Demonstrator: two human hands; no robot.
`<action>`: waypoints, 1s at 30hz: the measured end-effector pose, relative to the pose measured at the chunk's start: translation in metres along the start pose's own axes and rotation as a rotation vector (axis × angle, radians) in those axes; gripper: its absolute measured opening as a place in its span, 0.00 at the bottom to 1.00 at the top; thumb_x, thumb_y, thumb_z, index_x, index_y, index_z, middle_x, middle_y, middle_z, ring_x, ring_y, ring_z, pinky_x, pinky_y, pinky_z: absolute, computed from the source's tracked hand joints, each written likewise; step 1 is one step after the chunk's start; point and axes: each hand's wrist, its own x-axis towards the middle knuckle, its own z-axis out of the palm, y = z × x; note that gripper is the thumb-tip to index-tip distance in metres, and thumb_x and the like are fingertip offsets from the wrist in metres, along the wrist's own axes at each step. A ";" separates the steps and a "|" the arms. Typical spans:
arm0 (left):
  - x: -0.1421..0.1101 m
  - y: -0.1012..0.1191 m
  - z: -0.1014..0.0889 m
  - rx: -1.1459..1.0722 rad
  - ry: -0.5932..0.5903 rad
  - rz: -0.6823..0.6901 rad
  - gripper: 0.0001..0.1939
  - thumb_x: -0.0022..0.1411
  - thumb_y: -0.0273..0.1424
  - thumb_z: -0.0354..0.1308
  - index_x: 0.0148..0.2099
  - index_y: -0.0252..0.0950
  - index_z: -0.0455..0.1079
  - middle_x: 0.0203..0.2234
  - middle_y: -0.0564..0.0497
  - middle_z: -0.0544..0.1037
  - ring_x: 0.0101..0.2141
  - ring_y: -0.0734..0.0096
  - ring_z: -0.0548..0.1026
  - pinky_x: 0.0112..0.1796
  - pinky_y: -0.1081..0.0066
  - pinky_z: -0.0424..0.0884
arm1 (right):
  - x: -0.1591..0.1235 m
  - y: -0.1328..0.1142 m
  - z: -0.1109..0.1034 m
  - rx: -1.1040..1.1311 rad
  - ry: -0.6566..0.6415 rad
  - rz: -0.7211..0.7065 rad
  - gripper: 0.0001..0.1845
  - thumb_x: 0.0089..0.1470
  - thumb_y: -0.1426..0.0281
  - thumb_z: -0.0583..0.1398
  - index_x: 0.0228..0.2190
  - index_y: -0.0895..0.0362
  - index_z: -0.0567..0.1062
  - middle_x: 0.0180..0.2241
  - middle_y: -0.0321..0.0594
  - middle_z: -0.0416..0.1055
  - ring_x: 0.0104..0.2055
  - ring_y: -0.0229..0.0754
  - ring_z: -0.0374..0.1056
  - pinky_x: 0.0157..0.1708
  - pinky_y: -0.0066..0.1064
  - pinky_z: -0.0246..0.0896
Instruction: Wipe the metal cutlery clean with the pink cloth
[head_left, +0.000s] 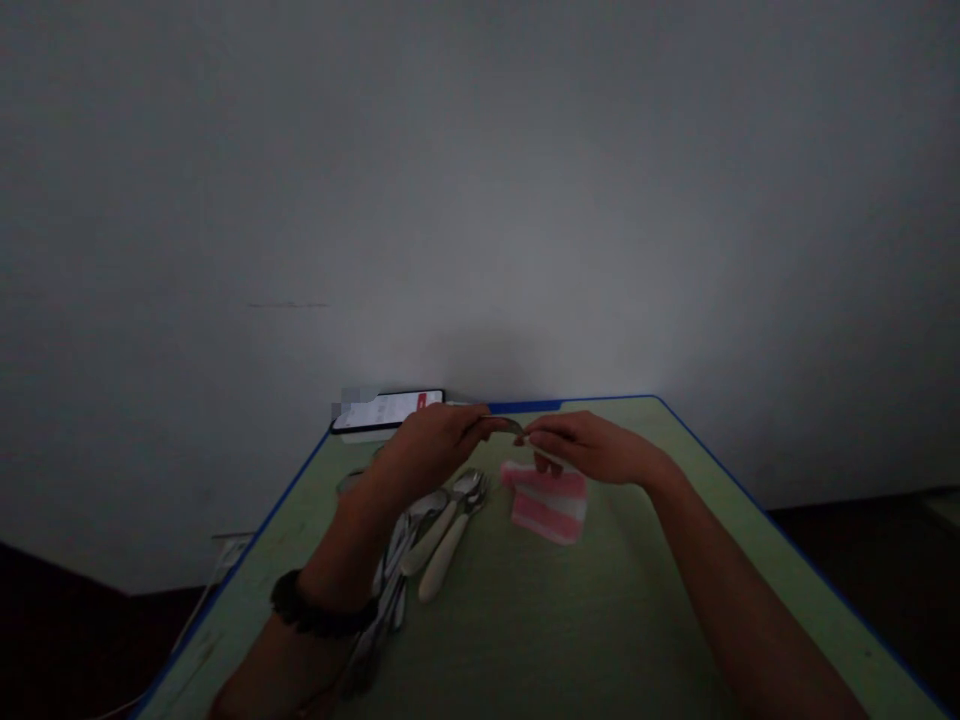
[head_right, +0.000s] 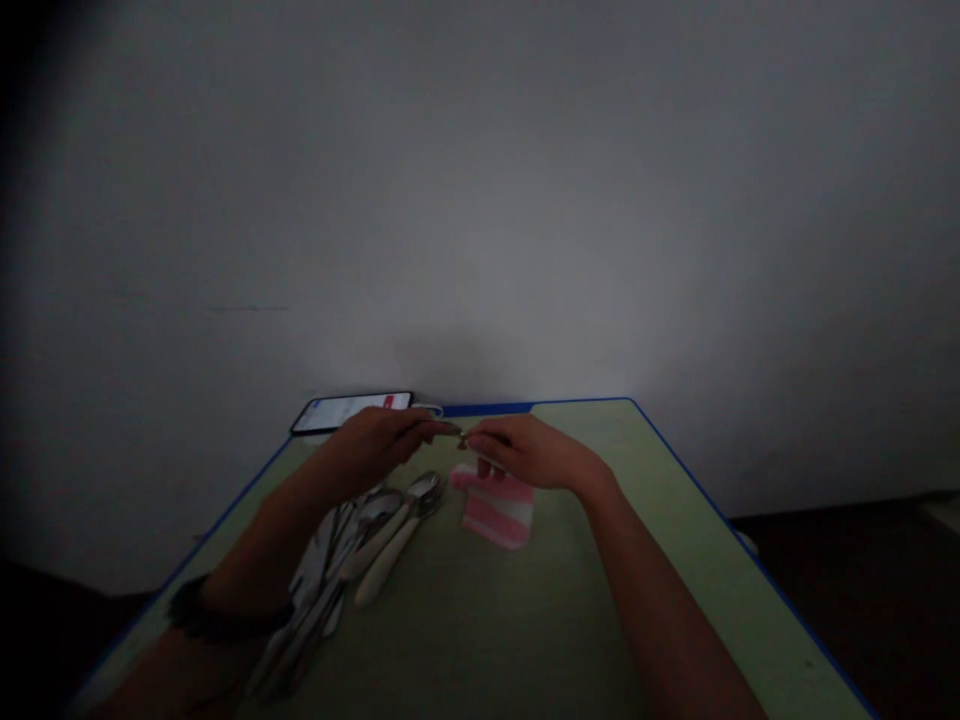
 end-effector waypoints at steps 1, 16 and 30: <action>0.001 0.002 0.003 0.004 -0.002 -0.005 0.20 0.65 0.40 0.38 0.41 0.39 0.70 0.28 0.51 0.75 0.27 0.73 0.70 0.27 0.75 0.59 | 0.000 0.001 -0.001 -0.002 -0.018 0.010 0.20 0.59 0.62 0.44 0.33 0.60 0.71 0.27 0.39 0.70 0.27 0.34 0.63 0.29 0.26 0.56; 0.008 0.037 0.061 -0.116 -0.278 0.155 0.18 0.64 0.39 0.41 0.48 0.40 0.67 0.42 0.46 0.72 0.42 0.65 0.70 0.42 0.68 0.63 | -0.074 0.172 -0.015 -0.668 0.450 0.924 0.19 0.56 0.67 0.47 0.37 0.65 0.73 0.39 0.59 0.69 0.42 0.50 0.65 0.40 0.36 0.55; 0.007 0.036 0.069 -0.098 -0.341 0.121 0.17 0.59 0.41 0.48 0.47 0.42 0.66 0.39 0.48 0.74 0.38 0.64 0.71 0.36 0.70 0.64 | -0.088 0.222 -0.035 -0.732 0.571 1.065 0.21 0.56 0.61 0.48 0.38 0.62 0.73 0.39 0.53 0.68 0.41 0.47 0.65 0.36 0.32 0.55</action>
